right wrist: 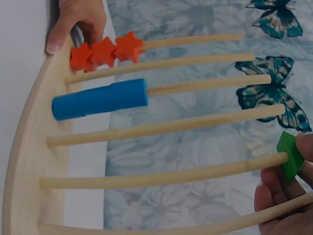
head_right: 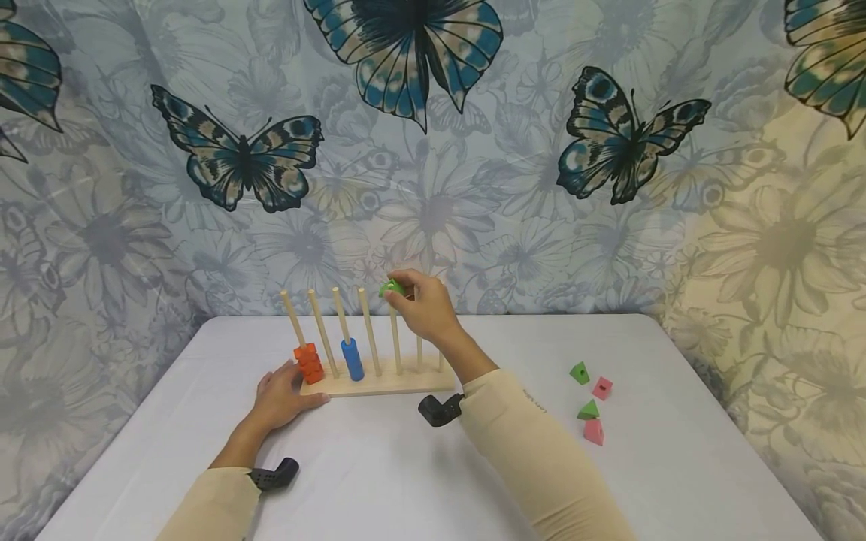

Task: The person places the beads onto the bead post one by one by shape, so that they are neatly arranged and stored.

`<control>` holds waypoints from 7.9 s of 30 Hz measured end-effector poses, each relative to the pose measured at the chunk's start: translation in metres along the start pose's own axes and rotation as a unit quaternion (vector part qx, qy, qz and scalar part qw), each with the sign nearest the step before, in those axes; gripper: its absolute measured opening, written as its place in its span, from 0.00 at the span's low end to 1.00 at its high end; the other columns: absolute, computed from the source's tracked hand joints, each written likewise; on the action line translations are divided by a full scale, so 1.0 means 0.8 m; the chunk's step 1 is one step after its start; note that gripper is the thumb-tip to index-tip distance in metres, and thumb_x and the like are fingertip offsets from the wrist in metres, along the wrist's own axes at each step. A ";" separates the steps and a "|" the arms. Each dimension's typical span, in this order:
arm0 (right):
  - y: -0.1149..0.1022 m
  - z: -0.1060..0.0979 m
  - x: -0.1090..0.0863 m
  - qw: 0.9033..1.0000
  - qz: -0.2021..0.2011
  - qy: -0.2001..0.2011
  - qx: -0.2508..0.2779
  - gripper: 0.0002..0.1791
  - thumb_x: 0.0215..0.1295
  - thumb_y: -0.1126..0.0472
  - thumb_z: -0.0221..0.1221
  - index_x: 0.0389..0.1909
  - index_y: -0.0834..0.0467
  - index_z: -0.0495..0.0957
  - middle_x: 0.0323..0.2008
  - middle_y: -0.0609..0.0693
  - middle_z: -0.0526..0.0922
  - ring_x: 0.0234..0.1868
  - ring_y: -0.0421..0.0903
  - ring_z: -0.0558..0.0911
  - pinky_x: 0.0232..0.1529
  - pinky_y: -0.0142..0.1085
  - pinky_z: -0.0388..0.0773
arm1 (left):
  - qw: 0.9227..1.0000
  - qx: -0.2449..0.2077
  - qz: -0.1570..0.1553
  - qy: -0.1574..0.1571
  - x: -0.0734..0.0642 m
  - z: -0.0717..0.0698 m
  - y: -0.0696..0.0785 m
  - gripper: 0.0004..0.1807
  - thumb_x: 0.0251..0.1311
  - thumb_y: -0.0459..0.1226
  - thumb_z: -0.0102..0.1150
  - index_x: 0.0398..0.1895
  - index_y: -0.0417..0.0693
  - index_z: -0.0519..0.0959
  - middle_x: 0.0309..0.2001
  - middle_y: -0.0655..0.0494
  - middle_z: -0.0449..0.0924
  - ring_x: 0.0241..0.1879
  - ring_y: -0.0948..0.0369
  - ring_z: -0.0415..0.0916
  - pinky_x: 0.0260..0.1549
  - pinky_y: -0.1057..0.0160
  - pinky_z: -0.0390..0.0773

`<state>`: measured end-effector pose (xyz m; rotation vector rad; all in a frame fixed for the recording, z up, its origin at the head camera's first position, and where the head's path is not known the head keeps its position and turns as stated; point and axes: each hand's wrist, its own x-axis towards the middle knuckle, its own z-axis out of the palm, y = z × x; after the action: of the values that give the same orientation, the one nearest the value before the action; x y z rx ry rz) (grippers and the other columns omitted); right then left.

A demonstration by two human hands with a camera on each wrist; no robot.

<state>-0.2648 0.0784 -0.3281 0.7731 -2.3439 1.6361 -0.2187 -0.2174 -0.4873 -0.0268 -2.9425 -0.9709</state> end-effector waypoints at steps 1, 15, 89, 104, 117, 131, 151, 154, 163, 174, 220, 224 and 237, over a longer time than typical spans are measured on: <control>0.001 0.000 -0.001 1.000 0.002 0.000 0.002 0.17 0.66 0.63 0.62 0.54 0.63 0.78 0.37 0.54 0.81 0.33 0.52 0.79 0.32 0.36 0.78 | 1.000 0.001 0.000 0.000 0.000 0.000 0.000 0.51 0.46 0.56 0.72 0.68 0.36 0.65 0.66 0.36 0.64 0.71 0.42 0.46 0.65 0.40 0.31; 0.018 0.007 -0.014 0.997 0.040 -0.006 0.068 0.27 0.64 0.64 0.62 0.64 0.61 0.66 0.45 0.56 0.79 0.44 0.50 0.81 0.46 0.43 0.79 | 1.000 -0.002 0.003 0.001 0.001 0.000 0.001 0.50 0.46 0.56 0.72 0.69 0.38 0.65 0.66 0.37 0.64 0.71 0.42 0.46 0.65 0.39 0.31; 0.056 -0.018 -0.095 0.998 0.054 -0.010 0.011 0.28 0.64 0.63 0.63 0.64 0.64 0.69 0.57 0.60 0.77 0.58 0.55 0.75 0.58 0.45 0.71 | 1.000 -0.003 0.002 0.005 0.001 -0.001 0.002 0.49 0.45 0.55 0.73 0.68 0.40 0.66 0.66 0.39 0.65 0.71 0.43 0.47 0.66 0.40 0.32; 0.037 -0.110 -0.126 0.997 -0.038 0.042 -0.054 0.27 0.61 0.70 0.64 0.61 0.65 0.71 0.52 0.60 0.79 0.52 0.55 0.77 0.51 0.41 0.76 | 1.000 -0.005 -0.004 0.001 0.002 -0.001 0.001 0.50 0.45 0.55 0.73 0.69 0.40 0.66 0.66 0.40 0.65 0.71 0.43 0.47 0.66 0.42 0.30; 0.056 -0.177 -0.154 0.992 -0.003 0.098 -0.079 0.27 0.62 0.69 0.63 0.62 0.64 0.71 0.51 0.61 0.78 0.51 0.43 0.77 0.48 0.25 0.73 | 1.000 -0.006 -0.002 0.005 0.004 0.002 0.000 0.49 0.45 0.54 0.74 0.68 0.40 0.67 0.66 0.42 0.67 0.71 0.43 0.47 0.66 0.41 0.31; 0.123 -0.252 -0.187 0.971 0.122 0.156 -0.133 0.29 0.66 0.55 0.62 0.66 0.55 0.69 0.49 0.45 0.80 0.47 0.27 0.74 0.42 0.18 0.69 | 1.000 -0.004 -0.002 0.003 0.003 0.000 0.001 0.48 0.45 0.54 0.74 0.67 0.40 0.68 0.66 0.42 0.66 0.71 0.42 0.47 0.65 0.40 0.32; 0.204 -0.253 -0.211 0.957 0.218 0.068 -0.181 0.33 0.67 0.48 0.60 0.65 0.65 0.66 0.52 0.67 0.76 0.40 0.32 0.74 0.30 0.31 0.78 | 1.000 0.003 -0.007 0.004 0.004 -0.001 0.004 0.47 0.45 0.53 0.74 0.67 0.41 0.68 0.66 0.42 0.67 0.71 0.43 0.47 0.66 0.41 0.32; 0.207 -0.249 -0.210 0.951 0.221 0.046 -0.212 0.33 0.68 0.48 0.59 0.64 0.67 0.67 0.51 0.69 0.76 0.44 0.47 0.75 0.36 0.38 0.77 | 1.000 0.004 -0.005 0.004 0.004 0.000 0.003 0.47 0.45 0.54 0.74 0.67 0.41 0.68 0.66 0.43 0.67 0.71 0.43 0.48 0.66 0.41 0.33; 0.216 -0.246 -0.209 0.927 0.236 0.028 -0.291 0.30 0.66 0.47 0.59 0.53 0.71 0.75 0.42 0.68 0.79 0.43 0.64 0.76 0.39 0.54 0.73 | 1.000 0.001 -0.003 0.002 0.003 -0.001 0.005 0.47 0.45 0.54 0.74 0.67 0.41 0.68 0.66 0.42 0.67 0.71 0.42 0.47 0.65 0.40 0.33; 0.196 -0.241 -0.207 0.933 0.229 0.148 -0.234 0.19 0.64 0.56 0.61 0.49 0.66 0.76 0.39 0.60 0.80 0.32 0.42 0.78 0.25 0.31 0.77 | 1.000 0.001 0.006 0.004 0.004 0.000 0.004 0.47 0.45 0.53 0.74 0.67 0.41 0.68 0.66 0.42 0.67 0.71 0.42 0.48 0.65 0.39 0.33; 0.020 -0.166 -0.087 0.994 -0.023 0.086 0.067 0.16 0.66 0.69 0.60 0.50 0.75 0.75 0.40 0.52 0.81 0.38 0.43 0.84 0.47 0.29 0.77 | 1.000 0.004 0.004 0.001 0.003 -0.001 0.000 0.47 0.46 0.54 0.73 0.67 0.42 0.68 0.66 0.42 0.66 0.71 0.42 0.47 0.66 0.40 0.33; 0.006 -0.149 -0.073 0.993 -0.030 0.090 0.072 0.16 0.65 0.68 0.61 0.48 0.75 0.76 0.39 0.53 0.81 0.39 0.44 0.83 0.46 0.31 0.78 | 1.000 0.008 0.006 0.000 0.003 0.000 0.000 0.47 0.46 0.54 0.73 0.67 0.42 0.68 0.66 0.43 0.66 0.71 0.42 0.48 0.65 0.40 0.33; -0.022 -0.093 -0.029 0.992 -0.071 0.072 0.070 0.15 0.66 0.69 0.60 0.50 0.74 0.76 0.42 0.56 0.80 0.43 0.42 0.82 0.47 0.31 0.77 | 1.000 0.000 0.005 0.002 0.002 0.000 0.002 0.48 0.46 0.55 0.73 0.68 0.42 0.67 0.66 0.41 0.66 0.71 0.42 0.47 0.66 0.41 0.32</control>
<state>-0.2466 0.1493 -0.2955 0.7997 -2.0456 1.7466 -0.2201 -0.2160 -0.4863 -0.0395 -2.9353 -0.9696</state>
